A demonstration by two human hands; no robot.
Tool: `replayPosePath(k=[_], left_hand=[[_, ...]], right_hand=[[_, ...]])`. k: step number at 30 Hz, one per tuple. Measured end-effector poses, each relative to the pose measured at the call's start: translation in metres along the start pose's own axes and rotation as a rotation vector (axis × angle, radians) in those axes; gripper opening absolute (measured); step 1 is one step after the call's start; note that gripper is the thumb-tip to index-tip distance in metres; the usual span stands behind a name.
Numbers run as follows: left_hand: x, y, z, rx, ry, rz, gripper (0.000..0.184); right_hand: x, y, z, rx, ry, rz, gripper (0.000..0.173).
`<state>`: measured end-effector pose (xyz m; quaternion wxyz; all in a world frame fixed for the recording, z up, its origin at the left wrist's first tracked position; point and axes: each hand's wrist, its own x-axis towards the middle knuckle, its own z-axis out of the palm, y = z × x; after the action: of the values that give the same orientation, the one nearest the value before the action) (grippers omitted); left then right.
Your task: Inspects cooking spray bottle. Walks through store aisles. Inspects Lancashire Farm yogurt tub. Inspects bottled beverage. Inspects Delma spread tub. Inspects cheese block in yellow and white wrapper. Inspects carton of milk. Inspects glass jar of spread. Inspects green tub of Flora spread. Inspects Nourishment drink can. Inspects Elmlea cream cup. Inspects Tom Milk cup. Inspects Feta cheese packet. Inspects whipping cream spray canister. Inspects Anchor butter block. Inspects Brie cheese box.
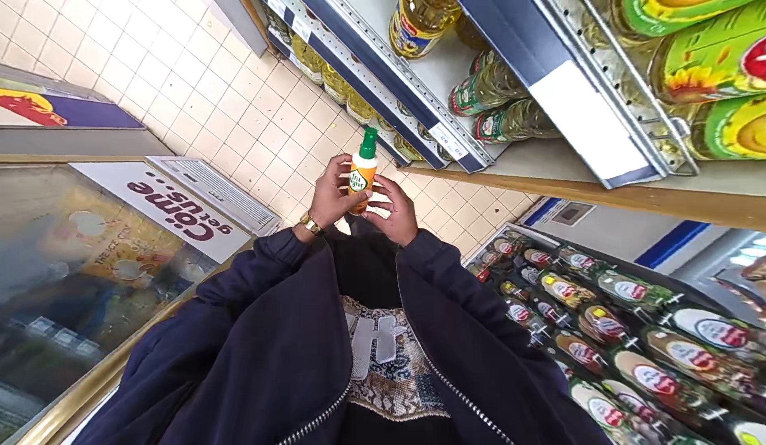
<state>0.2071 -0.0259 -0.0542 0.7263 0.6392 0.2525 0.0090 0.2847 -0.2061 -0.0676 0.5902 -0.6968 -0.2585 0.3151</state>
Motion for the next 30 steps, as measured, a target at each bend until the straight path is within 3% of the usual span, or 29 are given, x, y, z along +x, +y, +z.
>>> replayPosePath(k=[9,12,17,20,25,30], left_hand=[[0.112,-0.093,0.017,0.358,0.097,-0.136,0.070],[0.150,-0.122,0.024,0.351,0.130,-0.105,0.071],[0.249,-0.138,0.045,0.432,0.163,-0.215,0.067],[0.284,-0.141,0.052,0.504,0.178,-0.230,0.067],[0.310,-0.141,0.059,0.598,0.157,-0.270,0.060],[0.321,-0.133,0.070,0.603,0.177,-0.179,0.045]], right_hand=[[-0.002,0.041,-0.049,-0.198,-0.025,0.168,0.070],[-0.018,0.054,-0.073,-0.224,-0.039,0.209,0.068],[-0.042,0.071,-0.101,-0.269,-0.035,0.325,0.064],[-0.052,0.078,-0.110,-0.259,-0.025,0.356,0.063],[-0.059,0.087,-0.122,-0.245,0.000,0.348,0.061],[-0.060,0.089,-0.131,-0.256,0.024,0.336,0.059]])
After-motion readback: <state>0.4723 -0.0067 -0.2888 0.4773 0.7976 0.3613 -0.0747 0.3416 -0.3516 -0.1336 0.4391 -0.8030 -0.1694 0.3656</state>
